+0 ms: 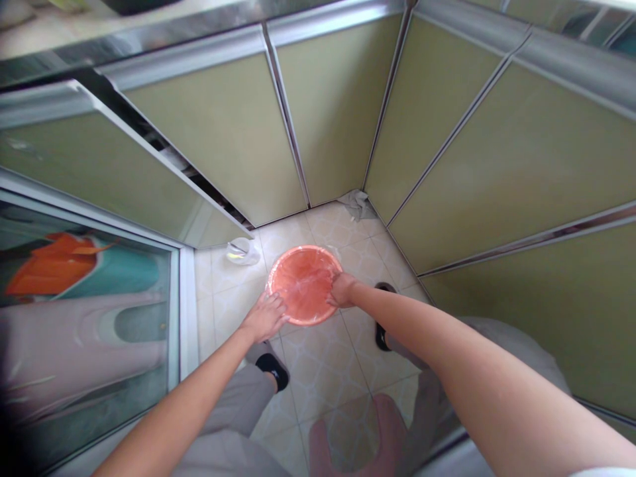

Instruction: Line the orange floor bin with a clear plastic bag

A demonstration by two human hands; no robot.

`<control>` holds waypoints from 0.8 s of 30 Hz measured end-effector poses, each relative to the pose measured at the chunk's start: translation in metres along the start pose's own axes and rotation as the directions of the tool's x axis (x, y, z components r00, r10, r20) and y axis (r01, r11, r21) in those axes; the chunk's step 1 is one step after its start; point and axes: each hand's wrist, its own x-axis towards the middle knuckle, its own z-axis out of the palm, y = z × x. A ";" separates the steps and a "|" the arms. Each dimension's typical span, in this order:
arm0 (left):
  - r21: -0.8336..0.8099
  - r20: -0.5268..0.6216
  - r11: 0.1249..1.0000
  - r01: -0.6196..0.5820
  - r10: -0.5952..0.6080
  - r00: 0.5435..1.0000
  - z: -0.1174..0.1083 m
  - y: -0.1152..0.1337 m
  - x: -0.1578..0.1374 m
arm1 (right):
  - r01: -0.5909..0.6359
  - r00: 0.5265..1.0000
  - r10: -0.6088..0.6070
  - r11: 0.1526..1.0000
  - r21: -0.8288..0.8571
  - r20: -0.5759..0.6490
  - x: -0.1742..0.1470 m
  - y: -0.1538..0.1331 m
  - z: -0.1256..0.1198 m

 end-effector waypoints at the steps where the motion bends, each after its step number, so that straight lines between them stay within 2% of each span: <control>1: 0.004 -0.001 1.000 0.000 0.000 1.000 0.001 0.000 -0.002 | 0.000 1.000 0.000 1.000 0.006 -0.004 -0.002 -0.001 0.001; 5: -0.006 -0.030 1.000 -0.007 0.007 1.000 0.007 0.007 -0.007 | 0.015 0.994 -0.007 0.997 0.075 -0.111 -0.011 -0.012 0.003; 8: -0.013 -0.045 0.997 -0.078 0.077 0.996 0.016 0.023 -0.004 | 0.037 0.985 -0.008 0.985 0.169 -0.170 -0.015 -0.035 0.008; 11: -0.011 -0.036 0.992 -0.129 0.128 0.991 0.026 0.042 0.004 | 0.039 0.987 0.000 0.970 0.240 -0.163 -0.015 -0.060 0.015; 14: -0.017 0.002 0.994 -0.106 0.107 0.994 0.031 0.056 0.010 | -0.009 0.993 0.041 0.960 0.281 -0.110 -0.014 -0.074 0.018; 17: -0.017 0.015 0.996 -0.085 0.085 0.996 0.031 0.060 0.010 | -0.031 0.994 0.060 0.960 0.280 -0.093 -0.016 -0.074 0.019; 24: -0.018 0.007 0.994 -0.111 0.111 0.994 0.030 0.060 0.003 | 0.014 0.995 0.002 0.987 0.160 -0.097 -0.034 -0.063 0.020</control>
